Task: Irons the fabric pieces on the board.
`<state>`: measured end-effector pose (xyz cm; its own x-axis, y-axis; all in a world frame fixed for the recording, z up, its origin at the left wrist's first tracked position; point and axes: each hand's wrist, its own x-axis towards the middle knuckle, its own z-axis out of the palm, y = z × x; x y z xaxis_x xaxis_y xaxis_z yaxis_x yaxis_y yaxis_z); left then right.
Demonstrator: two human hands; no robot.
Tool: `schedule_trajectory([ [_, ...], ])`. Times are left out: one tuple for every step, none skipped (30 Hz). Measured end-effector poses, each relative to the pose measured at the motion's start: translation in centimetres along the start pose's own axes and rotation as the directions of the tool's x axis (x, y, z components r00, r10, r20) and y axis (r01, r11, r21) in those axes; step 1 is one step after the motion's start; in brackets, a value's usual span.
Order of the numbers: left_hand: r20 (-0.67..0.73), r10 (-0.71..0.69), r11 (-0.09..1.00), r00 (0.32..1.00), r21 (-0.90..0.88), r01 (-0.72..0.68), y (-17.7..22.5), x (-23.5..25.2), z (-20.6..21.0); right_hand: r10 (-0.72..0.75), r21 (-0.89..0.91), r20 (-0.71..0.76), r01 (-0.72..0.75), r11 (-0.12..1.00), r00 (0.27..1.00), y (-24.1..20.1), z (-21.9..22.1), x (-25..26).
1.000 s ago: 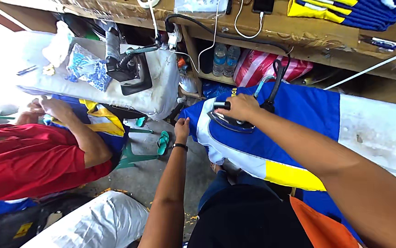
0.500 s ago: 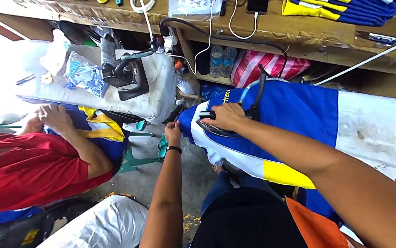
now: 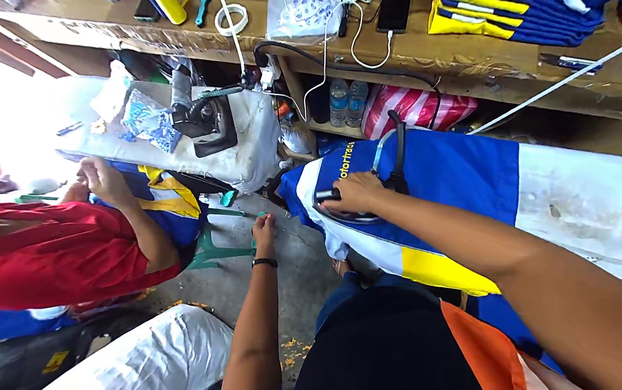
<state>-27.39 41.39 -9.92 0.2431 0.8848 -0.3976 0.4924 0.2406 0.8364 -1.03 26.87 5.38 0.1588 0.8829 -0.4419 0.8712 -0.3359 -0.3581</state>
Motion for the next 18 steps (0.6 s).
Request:
schedule_trajectory([
  [-0.001,-0.006,1.000,1.000,0.008,0.006,-0.1,0.0,0.6,-0.030,-0.019,-0.001,0.030,0.999,1.000,0.5,1.0,-1.7],
  [0.006,-0.007,1.000,1.000,0.022,0.007,-0.1,-0.1,1.3,-0.050,-0.033,-0.013,0.050,0.998,0.999,1.2,2.2,-3.3],
  [0.023,-0.003,0.999,1.000,0.040,0.002,0.3,-0.4,1.9,-0.055,-0.042,-0.007,0.054,0.998,0.998,1.9,3.0,-4.7],
  [0.041,0.005,0.998,0.999,0.068,-0.008,0.8,-0.8,2.7,-0.049,-0.044,0.017,0.050,0.998,0.999,2.7,3.5,-6.0],
  [0.058,0.010,0.995,0.998,0.094,-0.016,1.4,-1.2,3.4,-0.031,-0.040,0.049,0.033,0.999,0.998,3.7,3.6,-7.4],
  [0.064,0.017,0.994,0.998,0.110,-0.024,2.0,-1.5,4.2,-0.004,-0.030,0.070,0.006,1.000,0.998,4.8,3.5,-8.7],
  [0.060,0.021,0.991,0.998,0.128,-0.028,2.6,-1.7,5.0,0.031,-0.014,0.074,-0.030,0.999,0.997,6.2,3.2,-10.0],
  [0.058,0.019,0.990,0.998,0.137,-0.026,3.1,-1.9,5.8,0.071,0.004,0.062,-0.071,0.997,0.996,7.8,2.9,-11.4],
  [0.058,0.009,0.991,0.998,0.130,-0.016,3.7,-1.9,6.5,0.118,0.022,0.047,-0.119,0.993,0.992,9.7,2.7,-12.8],
  [0.057,-0.010,0.995,0.998,0.102,0.004,4.3,-1.7,7.2,0.169,0.043,0.022,-0.170,0.985,0.985,12.0,2.6,-14.3],
  [0.058,-0.021,0.997,0.998,0.080,0.016,4.7,-1.5,7.8,0.221,0.067,-0.014,-0.220,0.973,0.975,14.4,2.8,-16.0],
  [0.062,-0.035,0.997,0.997,0.067,0.031,4.9,-1.3,8.3,0.280,0.105,-0.049,-0.274,0.956,0.959,17.0,3.0,-17.7],
  [0.066,-0.050,0.998,0.997,0.048,0.047,5.0,-1.2,8.7,0.342,0.156,-0.090,-0.326,0.933,0.936,19.8,3.4,-19.5],
  [0.069,-0.065,0.998,0.995,0.026,0.064,5.0,-1.0,9.0,0.413,0.207,-0.126,-0.383,0.900,0.902,22.5,3.8,-21.3],
  [0.074,-0.083,0.997,0.994,-0.003,0.083,4.9,-0.9,9.2,0.491,0.255,-0.153,-0.445,0.858,0.858,25.0,4.3,-23.0],
  [0.078,-0.102,0.994,0.992,-0.029,0.104,4.9,-0.8,9.3,0.564,0.302,-0.183,-0.500,0.812,0.805,27.2,4.7,-24.7],
  [0.084,-0.119,0.992,0.989,-0.041,0.123,4.8,-0.7,9.4,0.636,0.336,-0.203,-0.557,0.760,0.745,29.3,5.1,-26.5],
  [0.087,-0.136,0.989,0.987,-0.045,0.140,4.8,-0.6,9.5,0.701,0.367,-0.213,-0.609,0.703,0.681,31.1,5.4,-28.2],
])
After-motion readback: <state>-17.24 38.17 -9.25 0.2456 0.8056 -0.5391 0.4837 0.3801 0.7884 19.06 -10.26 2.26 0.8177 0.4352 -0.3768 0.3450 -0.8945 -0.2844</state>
